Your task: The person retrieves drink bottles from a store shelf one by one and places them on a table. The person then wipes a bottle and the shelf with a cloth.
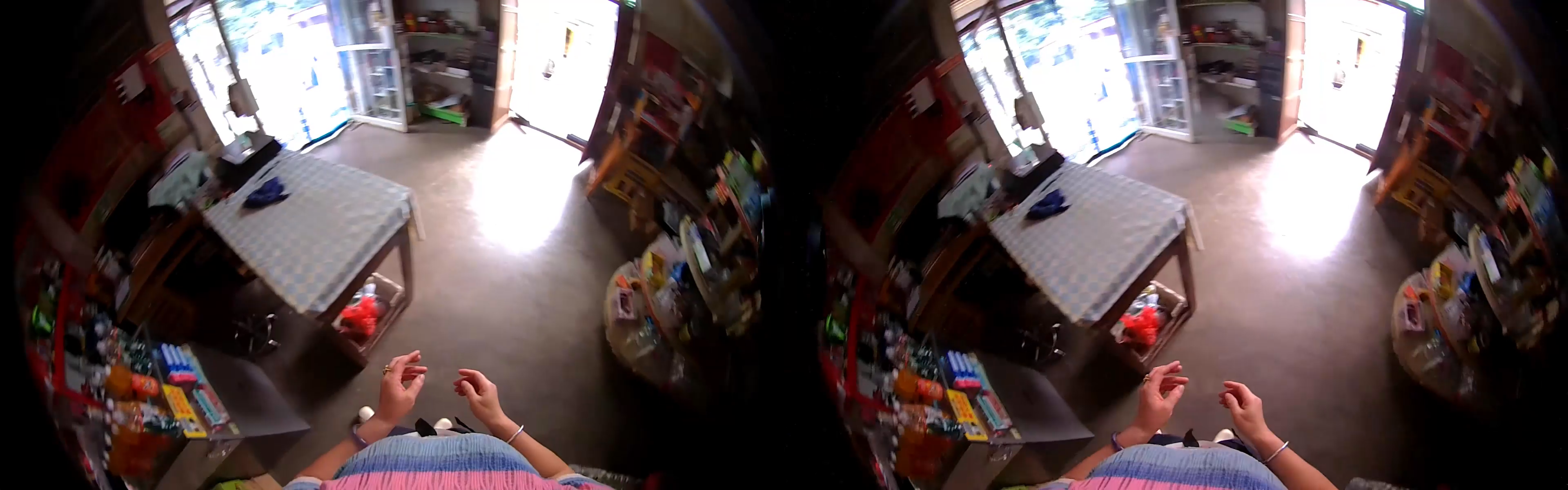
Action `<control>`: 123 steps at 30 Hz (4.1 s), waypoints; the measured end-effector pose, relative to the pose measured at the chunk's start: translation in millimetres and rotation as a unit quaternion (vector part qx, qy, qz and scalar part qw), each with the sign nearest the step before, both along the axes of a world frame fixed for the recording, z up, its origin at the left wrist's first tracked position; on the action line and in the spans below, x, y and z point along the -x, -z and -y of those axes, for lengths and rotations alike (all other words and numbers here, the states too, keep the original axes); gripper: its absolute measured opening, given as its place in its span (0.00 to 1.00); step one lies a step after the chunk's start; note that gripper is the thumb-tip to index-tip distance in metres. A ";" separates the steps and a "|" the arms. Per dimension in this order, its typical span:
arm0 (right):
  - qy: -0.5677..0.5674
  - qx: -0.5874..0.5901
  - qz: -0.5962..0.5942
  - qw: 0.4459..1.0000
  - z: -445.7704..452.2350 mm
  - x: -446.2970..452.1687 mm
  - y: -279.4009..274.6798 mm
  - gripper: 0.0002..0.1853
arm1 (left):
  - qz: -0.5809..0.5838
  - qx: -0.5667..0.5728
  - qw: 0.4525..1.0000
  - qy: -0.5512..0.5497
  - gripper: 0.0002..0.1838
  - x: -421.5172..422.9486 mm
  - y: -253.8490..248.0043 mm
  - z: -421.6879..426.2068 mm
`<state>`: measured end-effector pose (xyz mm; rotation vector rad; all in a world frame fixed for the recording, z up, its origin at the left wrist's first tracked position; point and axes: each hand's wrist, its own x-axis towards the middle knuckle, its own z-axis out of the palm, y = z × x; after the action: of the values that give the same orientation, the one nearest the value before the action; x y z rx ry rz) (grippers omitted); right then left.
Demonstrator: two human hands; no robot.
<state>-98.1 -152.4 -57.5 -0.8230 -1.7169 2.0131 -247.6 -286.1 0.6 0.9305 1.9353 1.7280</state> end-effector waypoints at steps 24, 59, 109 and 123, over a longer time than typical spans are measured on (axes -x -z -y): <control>0.522 -0.043 0.060 0.850 -251.5 -254.8 -35.2 0.11 | 0.119 0.079 0.836 0.531 0.18 -194.8 50.6 -477.5; 0.748 -0.005 -0.025 0.663 -431.8 -881.0 5.8 0.15 | 0.041 0.125 0.595 0.793 0.13 -917.4 107.8 -759.1; 0.880 -0.008 0.109 0.463 -596.0 -1939.1 -36.5 0.15 | 0.039 0.152 0.322 0.934 0.15 -2098.6 51.7 -936.4; 0.939 0.019 0.118 0.323 -516.2 -2165.0 35.3 0.12 | -0.036 0.092 0.204 0.974 0.16 -2375.4 54.4 -846.0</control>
<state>2066.9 363.8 -92.9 -1.7112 0.1565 0.0793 2127.8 559.8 -53.8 1.6923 -0.2708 -0.3111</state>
